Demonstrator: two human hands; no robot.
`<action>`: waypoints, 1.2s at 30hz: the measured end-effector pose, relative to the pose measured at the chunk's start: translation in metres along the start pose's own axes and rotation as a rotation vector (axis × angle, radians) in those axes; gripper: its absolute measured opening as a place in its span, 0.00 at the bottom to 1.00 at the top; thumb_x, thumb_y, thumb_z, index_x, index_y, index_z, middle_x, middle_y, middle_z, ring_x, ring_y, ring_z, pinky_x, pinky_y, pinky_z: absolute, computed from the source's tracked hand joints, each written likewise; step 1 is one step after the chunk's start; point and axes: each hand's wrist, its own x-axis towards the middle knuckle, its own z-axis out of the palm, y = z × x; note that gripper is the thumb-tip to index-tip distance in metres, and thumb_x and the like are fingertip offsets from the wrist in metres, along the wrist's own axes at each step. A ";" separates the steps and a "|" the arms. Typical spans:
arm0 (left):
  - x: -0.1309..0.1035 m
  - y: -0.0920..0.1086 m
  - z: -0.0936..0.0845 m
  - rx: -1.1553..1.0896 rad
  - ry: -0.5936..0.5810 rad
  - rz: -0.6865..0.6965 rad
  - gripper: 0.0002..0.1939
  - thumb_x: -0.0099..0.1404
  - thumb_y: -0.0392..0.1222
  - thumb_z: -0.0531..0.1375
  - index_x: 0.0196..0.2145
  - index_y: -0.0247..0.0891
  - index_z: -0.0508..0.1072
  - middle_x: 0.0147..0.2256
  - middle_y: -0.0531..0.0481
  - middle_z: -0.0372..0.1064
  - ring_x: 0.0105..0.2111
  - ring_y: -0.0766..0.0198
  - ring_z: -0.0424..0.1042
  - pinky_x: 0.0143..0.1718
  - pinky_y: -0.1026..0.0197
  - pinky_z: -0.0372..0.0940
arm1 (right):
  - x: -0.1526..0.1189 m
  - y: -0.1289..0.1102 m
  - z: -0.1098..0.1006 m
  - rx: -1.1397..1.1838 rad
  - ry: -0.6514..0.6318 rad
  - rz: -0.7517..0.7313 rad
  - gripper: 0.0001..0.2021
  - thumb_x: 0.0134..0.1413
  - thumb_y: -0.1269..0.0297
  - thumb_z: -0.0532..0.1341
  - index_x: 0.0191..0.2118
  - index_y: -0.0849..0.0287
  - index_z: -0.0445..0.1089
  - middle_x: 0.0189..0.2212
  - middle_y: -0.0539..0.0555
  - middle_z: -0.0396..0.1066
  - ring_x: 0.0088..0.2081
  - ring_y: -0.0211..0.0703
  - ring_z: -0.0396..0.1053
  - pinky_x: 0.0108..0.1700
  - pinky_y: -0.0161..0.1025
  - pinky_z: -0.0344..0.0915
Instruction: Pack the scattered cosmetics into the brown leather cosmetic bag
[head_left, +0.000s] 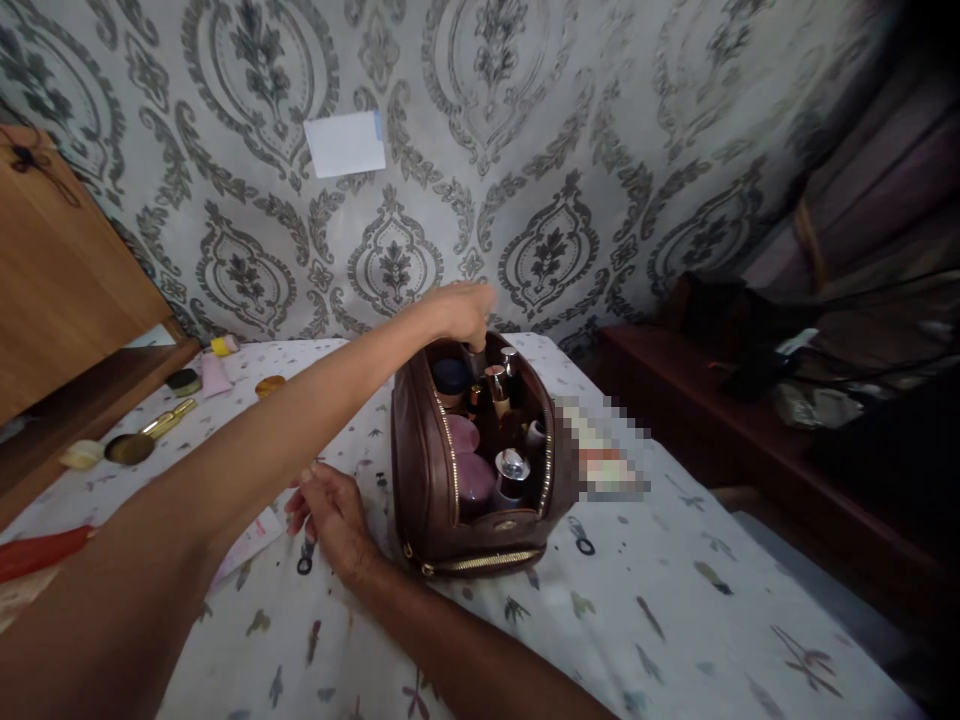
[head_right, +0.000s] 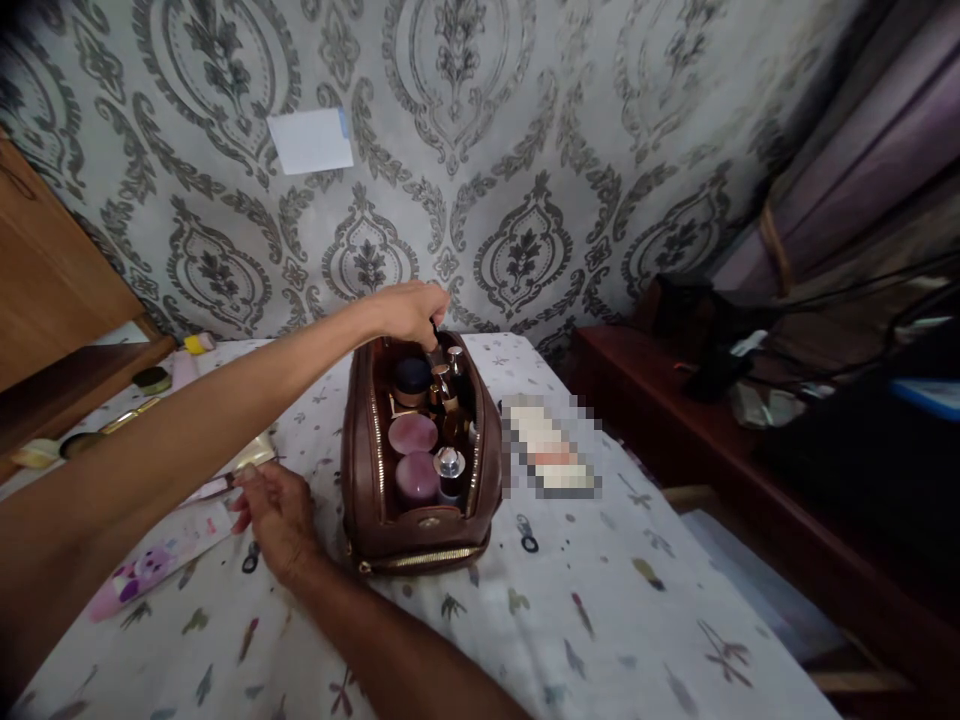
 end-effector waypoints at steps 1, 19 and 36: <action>0.002 0.001 0.003 0.016 -0.025 0.007 0.23 0.53 0.43 0.66 0.47 0.37 0.77 0.46 0.46 0.76 0.43 0.54 0.72 0.36 0.62 0.64 | 0.000 0.000 0.000 -0.006 0.001 0.000 0.27 0.54 0.37 0.55 0.33 0.61 0.67 0.23 0.47 0.64 0.19 0.30 0.61 0.20 0.30 0.50; 0.018 -0.004 0.036 -0.112 -0.111 0.012 0.25 0.50 0.41 0.68 0.47 0.32 0.77 0.45 0.38 0.77 0.44 0.48 0.76 0.40 0.60 0.69 | -0.002 -0.004 0.000 -0.028 0.004 0.049 0.24 0.56 0.40 0.57 0.31 0.60 0.66 0.23 0.47 0.64 0.19 0.29 0.60 0.20 0.29 0.51; 0.024 -0.003 0.050 -0.328 -0.139 -0.040 0.20 0.52 0.37 0.64 0.45 0.36 0.78 0.38 0.43 0.79 0.38 0.52 0.76 0.38 0.59 0.68 | 0.000 -0.002 0.001 -0.029 0.020 0.055 0.21 0.57 0.44 0.57 0.28 0.60 0.65 0.22 0.46 0.64 0.18 0.29 0.61 0.19 0.28 0.50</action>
